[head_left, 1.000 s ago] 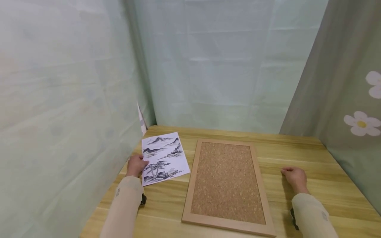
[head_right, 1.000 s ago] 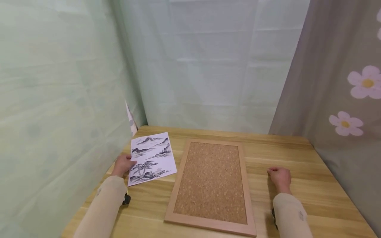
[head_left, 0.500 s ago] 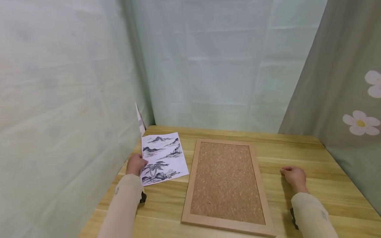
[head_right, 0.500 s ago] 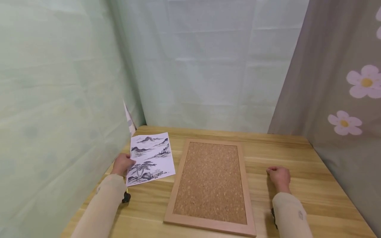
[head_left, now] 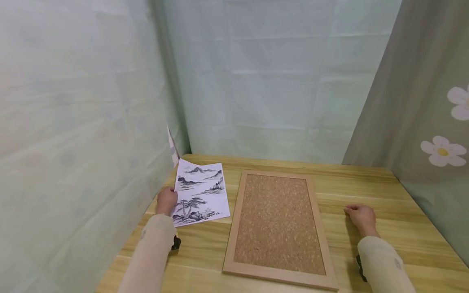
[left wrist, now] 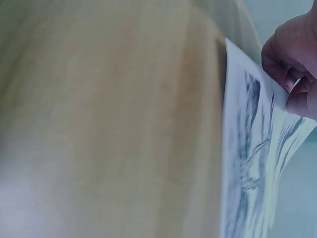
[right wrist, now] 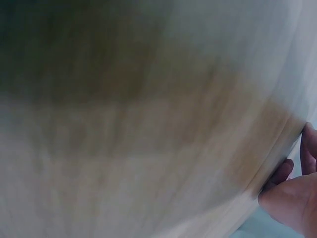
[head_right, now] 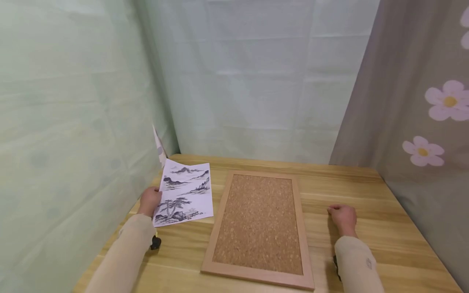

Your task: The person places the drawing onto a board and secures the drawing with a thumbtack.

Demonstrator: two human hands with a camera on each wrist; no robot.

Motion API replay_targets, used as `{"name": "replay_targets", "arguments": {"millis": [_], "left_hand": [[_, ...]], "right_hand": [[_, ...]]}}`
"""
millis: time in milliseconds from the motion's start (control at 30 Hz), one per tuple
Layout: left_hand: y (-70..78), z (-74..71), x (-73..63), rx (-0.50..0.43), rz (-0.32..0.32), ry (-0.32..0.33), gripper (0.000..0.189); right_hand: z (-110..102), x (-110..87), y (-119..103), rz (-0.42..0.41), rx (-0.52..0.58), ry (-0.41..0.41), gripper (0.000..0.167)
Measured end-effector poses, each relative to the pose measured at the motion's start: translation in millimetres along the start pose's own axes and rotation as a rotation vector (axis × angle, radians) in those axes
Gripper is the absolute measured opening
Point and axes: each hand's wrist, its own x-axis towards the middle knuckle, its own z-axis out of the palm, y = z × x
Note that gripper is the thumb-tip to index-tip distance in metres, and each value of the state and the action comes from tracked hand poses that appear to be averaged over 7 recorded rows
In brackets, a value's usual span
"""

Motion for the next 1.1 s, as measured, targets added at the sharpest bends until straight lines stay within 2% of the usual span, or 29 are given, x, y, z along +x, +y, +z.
{"name": "replay_targets", "arguments": {"millis": [133,300,400,533,600,733,833,933,1100], "left_hand": [[11.5,-13.8,-0.9,-0.035,-0.009,0.011,0.032],[20.2,-23.6,2.5,-0.165,-0.026,-0.007,0.034],[25.6,-27.2,5.7,-0.317,-0.070,-0.028,0.035],[33.9,-29.3,11.8,-0.611,-0.151,-0.054,0.039],[38.9,-31.0,14.2,-0.712,-0.184,-0.057,0.040],[40.8,-42.8,15.7,-0.813,-0.253,-0.059,0.043],[42.6,-45.3,19.0,-0.855,-0.287,-0.058,0.044],[40.4,-39.8,23.6,-0.868,-0.303,-0.060,0.042],[40.7,-28.4,22.2,-0.877,-0.314,-0.118,0.042]], "right_hand": [[-4.0,-1.3,-1.7,-0.007,0.006,-0.015,0.032],[-2.7,0.0,-2.6,-0.013,0.005,0.000,0.031],[-2.4,0.4,-2.0,-0.014,0.000,0.000,0.030],[-2.4,0.4,-0.4,-0.006,0.000,-0.007,0.031],[-2.1,0.4,0.6,-0.002,0.000,-0.008,0.032],[28.8,6.9,4.9,0.014,0.023,-0.052,0.031],[50.7,10.5,6.8,0.025,0.043,-0.087,0.031],[71.8,13.9,8.1,0.039,0.062,-0.127,0.031],[108.3,20.3,9.0,0.061,0.088,-0.174,0.031]]}}
